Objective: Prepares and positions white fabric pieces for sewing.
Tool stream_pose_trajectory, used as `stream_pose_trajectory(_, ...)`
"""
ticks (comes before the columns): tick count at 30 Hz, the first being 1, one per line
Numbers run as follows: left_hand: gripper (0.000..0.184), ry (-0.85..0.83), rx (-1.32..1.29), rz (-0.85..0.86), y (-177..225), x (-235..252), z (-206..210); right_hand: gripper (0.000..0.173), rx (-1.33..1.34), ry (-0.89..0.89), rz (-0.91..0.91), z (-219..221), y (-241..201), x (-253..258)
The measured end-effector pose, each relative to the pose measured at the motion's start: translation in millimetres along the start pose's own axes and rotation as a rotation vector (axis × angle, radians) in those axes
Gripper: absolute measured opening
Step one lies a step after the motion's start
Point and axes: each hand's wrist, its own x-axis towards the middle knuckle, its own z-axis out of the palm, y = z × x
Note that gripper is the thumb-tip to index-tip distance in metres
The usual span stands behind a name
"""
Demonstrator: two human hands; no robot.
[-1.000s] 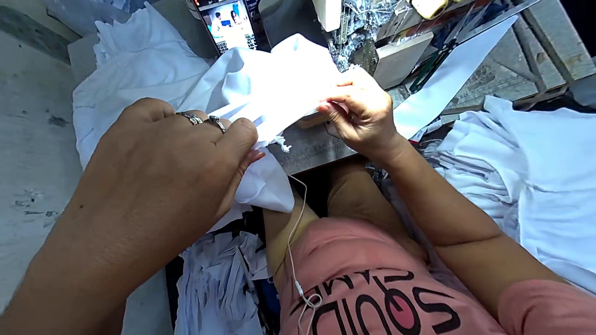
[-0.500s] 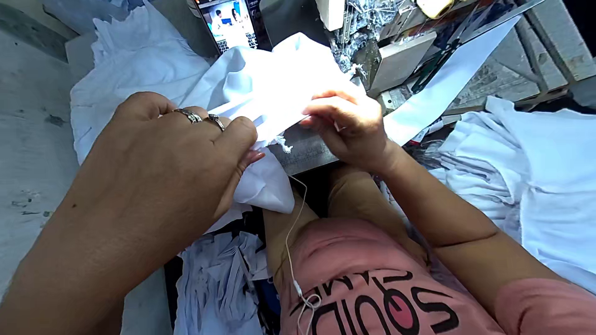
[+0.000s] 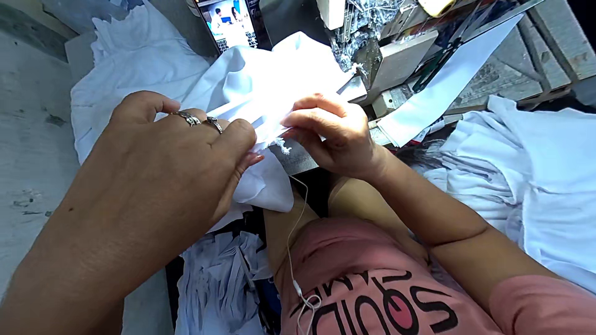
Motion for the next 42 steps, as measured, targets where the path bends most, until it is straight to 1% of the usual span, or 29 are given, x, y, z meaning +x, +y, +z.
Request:
stream_pose_trajectory(7, 0.042, 0.013, -0.022, -0.005, -2.2, -0.7, 1.1, 0.019, -0.15, 0.028, 0.113, -19.1, 26.5, -22.6)
stream_pose_trajectory(11, 0.041, 0.019, -0.033, -0.018, -2.6, -1.9, 1.7, 0.019, -0.164, 0.059, 0.136, -23.0, 34.8, -26.2)
stream_pose_trajectory(26, 0.04, 0.016, -0.05, -0.052, -5.9, -6.2, 3.2, 0.017, -0.17, 0.069, 0.148, -25.8, 34.6, -21.8)
stream_pose_trajectory(35, 0.032, 0.029, -0.097, -0.073, -7.4, -11.4, 6.0, 0.017, -0.14, 0.079, 0.174, -24.2, 33.9, -20.7)
stream_pose_trajectory(42, 0.027, 0.038, -0.074, -0.095, -3.6, -12.3, 3.1, 0.017, -0.112, 0.083, 0.189, -23.9, 33.4, -18.8)
